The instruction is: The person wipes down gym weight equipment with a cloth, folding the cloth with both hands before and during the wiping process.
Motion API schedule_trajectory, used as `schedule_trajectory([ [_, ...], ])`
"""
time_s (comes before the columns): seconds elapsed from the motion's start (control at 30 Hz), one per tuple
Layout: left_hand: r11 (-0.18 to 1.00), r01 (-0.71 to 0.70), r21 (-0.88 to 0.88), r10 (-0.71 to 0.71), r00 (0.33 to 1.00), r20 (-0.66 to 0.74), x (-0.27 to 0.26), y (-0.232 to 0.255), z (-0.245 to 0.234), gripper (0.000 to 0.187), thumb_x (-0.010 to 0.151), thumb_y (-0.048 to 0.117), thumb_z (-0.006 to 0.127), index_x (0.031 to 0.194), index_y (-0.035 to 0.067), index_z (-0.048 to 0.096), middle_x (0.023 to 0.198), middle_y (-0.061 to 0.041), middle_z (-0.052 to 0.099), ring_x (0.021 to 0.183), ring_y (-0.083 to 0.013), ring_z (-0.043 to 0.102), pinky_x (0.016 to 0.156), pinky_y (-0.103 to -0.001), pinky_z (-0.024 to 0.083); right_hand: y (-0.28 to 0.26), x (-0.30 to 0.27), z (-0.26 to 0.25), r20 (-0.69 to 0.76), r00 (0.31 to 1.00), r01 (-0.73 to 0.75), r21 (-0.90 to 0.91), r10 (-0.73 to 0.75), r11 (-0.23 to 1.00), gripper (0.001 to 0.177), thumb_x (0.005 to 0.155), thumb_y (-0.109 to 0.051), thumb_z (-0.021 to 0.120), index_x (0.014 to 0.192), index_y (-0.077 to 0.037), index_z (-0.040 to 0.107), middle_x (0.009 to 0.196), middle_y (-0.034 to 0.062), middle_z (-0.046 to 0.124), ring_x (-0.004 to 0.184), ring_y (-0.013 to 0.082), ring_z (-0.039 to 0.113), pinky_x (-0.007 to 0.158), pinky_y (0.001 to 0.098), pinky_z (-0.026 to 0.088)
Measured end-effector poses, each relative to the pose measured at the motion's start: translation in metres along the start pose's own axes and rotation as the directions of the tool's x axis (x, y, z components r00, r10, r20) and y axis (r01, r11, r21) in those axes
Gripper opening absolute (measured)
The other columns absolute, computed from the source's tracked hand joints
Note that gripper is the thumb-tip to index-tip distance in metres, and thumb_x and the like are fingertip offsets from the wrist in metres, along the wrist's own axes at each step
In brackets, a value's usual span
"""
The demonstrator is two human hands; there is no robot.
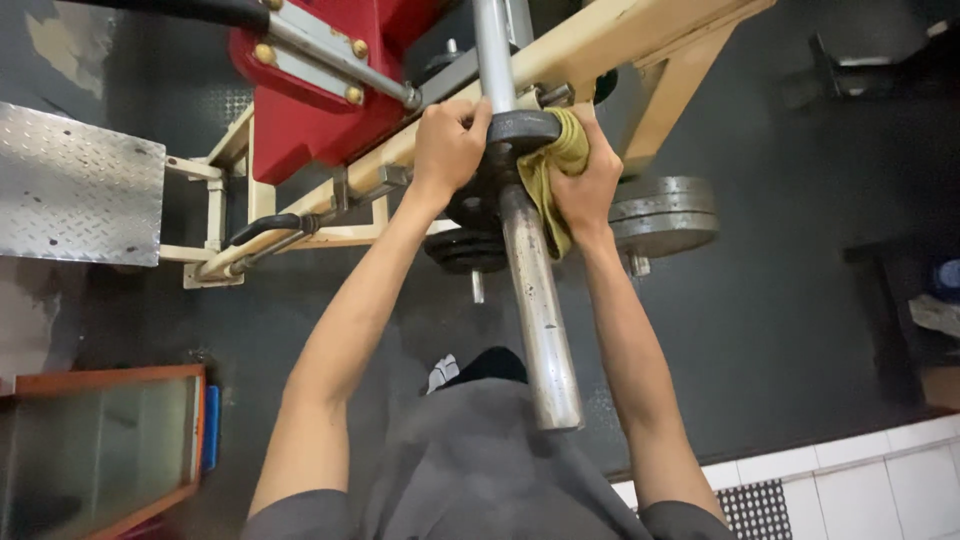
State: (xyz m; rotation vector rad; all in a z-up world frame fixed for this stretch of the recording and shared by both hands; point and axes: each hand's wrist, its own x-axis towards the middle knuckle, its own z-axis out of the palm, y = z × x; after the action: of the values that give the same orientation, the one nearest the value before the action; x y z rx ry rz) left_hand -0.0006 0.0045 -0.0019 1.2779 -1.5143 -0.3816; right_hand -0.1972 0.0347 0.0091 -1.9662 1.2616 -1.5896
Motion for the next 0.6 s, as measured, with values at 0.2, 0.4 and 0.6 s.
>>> schedule_trajectory([
  [0.2,0.999,0.041,-0.004,-0.041,0.999,-0.019,-0.001,-0.003,0.002,0.04,0.097,0.023,0.065,0.07,-0.006,0.062,0.064,-0.025,0.057,0.057,-0.0424,0.059,0.055,-0.048,0.042,0.012,-0.003,-0.005,0.06,0.998,0.035,0.027,-0.037,0.999,0.044,0.09,0.004,0.07,0.132,-0.003,0.061,0.119,0.0185,0.073,0.114,0.0292,0.073,0.101,0.0365,0.055],
  [0.4,1.0,0.022,0.007,-0.022,0.999,-0.026,0.001,-0.003,0.002,0.039,0.097,0.025,0.065,0.071,-0.005,0.066,0.065,-0.024,0.06,0.059,-0.0416,0.062,0.055,-0.048,0.044,0.027,-0.004,-0.012,0.142,0.987,0.051,0.143,-0.072,0.988,0.049,0.095,0.006,0.07,0.142,-0.002,0.057,0.131,0.0157,0.07,0.123,0.0257,0.068,0.11,0.036,0.052],
  [0.6,1.0,0.021,0.015,-0.02,0.999,-0.049,0.001,0.002,0.001,0.033,0.095,0.027,0.065,0.078,0.0,0.073,0.069,-0.023,0.065,0.066,-0.0402,0.068,0.058,-0.046,0.049,0.059,-0.008,-0.013,0.221,0.965,0.035,0.42,-0.14,0.907,0.046,0.109,-0.019,0.064,0.149,-0.001,0.051,0.146,0.0156,0.058,0.14,0.0245,0.055,0.122,0.0378,0.042],
])
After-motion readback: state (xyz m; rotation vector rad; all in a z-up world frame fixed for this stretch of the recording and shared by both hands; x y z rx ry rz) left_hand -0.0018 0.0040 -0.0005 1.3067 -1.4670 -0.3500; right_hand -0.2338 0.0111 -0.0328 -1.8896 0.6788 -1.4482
